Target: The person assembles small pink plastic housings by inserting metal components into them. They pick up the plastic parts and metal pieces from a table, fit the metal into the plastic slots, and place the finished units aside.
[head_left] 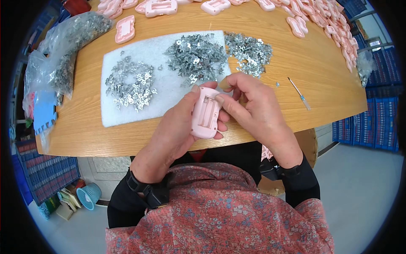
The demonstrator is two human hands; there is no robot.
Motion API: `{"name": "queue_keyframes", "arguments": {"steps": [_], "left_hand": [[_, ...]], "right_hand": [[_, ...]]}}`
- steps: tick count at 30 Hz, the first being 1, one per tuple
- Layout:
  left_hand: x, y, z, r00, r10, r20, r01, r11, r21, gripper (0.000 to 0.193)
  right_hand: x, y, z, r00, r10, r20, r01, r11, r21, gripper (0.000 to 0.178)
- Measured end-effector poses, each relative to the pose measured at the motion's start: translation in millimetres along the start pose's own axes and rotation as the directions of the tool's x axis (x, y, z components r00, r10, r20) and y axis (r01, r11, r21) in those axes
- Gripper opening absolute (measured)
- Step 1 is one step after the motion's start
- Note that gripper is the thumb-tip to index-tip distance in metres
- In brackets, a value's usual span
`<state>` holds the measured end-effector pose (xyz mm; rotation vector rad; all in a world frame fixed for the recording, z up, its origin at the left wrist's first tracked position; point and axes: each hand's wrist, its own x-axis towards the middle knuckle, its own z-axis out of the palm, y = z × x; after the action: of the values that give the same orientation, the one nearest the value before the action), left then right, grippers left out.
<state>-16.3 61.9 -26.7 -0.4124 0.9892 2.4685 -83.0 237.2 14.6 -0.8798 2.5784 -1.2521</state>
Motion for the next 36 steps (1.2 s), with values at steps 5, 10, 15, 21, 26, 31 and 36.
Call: {"name": "queue_keyframes", "arguments": {"steps": [5, 10, 15, 21, 26, 31, 36], "left_hand": [[-1.0, -1.9, 0.9, 0.996, 0.056, 0.065, -0.060, 0.996, 0.062, 0.057], [-11.6, 0.9, 0.1, 0.978, 0.208, -0.016, -0.184, 0.897, 0.401, 0.044], [-18.6, 12.4, 5.0, 0.954, 0.281, 0.105, -0.259, 0.598, 0.759, 0.037], [-16.8, 17.6, 11.6, 0.939, 0.299, 0.167, -0.299, 0.476, 0.827, 0.034], [-9.3, 11.9, -4.3, 0.989, 0.119, 0.089, -0.123, 0.991, 0.044, 0.036], [-11.1, 9.8, -0.9, 0.992, 0.098, 0.080, -0.072, 0.958, -0.278, 0.034], [-9.5, 9.6, -4.7, 0.994, 0.070, 0.086, -0.044, 0.960, -0.278, 0.036]], "right_hand": [[-5.4, 3.2, 4.1, 0.961, 0.215, 0.177, -0.270, 0.874, 0.405, 0.023], [-6.5, 13.4, -2.5, 0.929, 0.189, 0.319, -0.354, 0.705, 0.614, 0.030], [-8.3, 9.4, -7.2, 0.925, 0.193, 0.327, -0.349, 0.773, 0.531, 0.034], [-14.4, -1.3, -2.2, 0.974, 0.159, 0.161, -0.225, 0.765, 0.604, 0.030], [-20.1, 2.4, 4.0, 0.993, 0.120, 0.009, -0.099, 0.770, 0.631, 0.026], [-23.3, 4.2, 24.7, 0.992, -0.016, -0.127, 0.083, 0.833, 0.547, 0.021], [-22.9, -12.7, 32.8, 0.995, 0.041, -0.086, 0.017, 0.815, 0.579, 0.022]]}}
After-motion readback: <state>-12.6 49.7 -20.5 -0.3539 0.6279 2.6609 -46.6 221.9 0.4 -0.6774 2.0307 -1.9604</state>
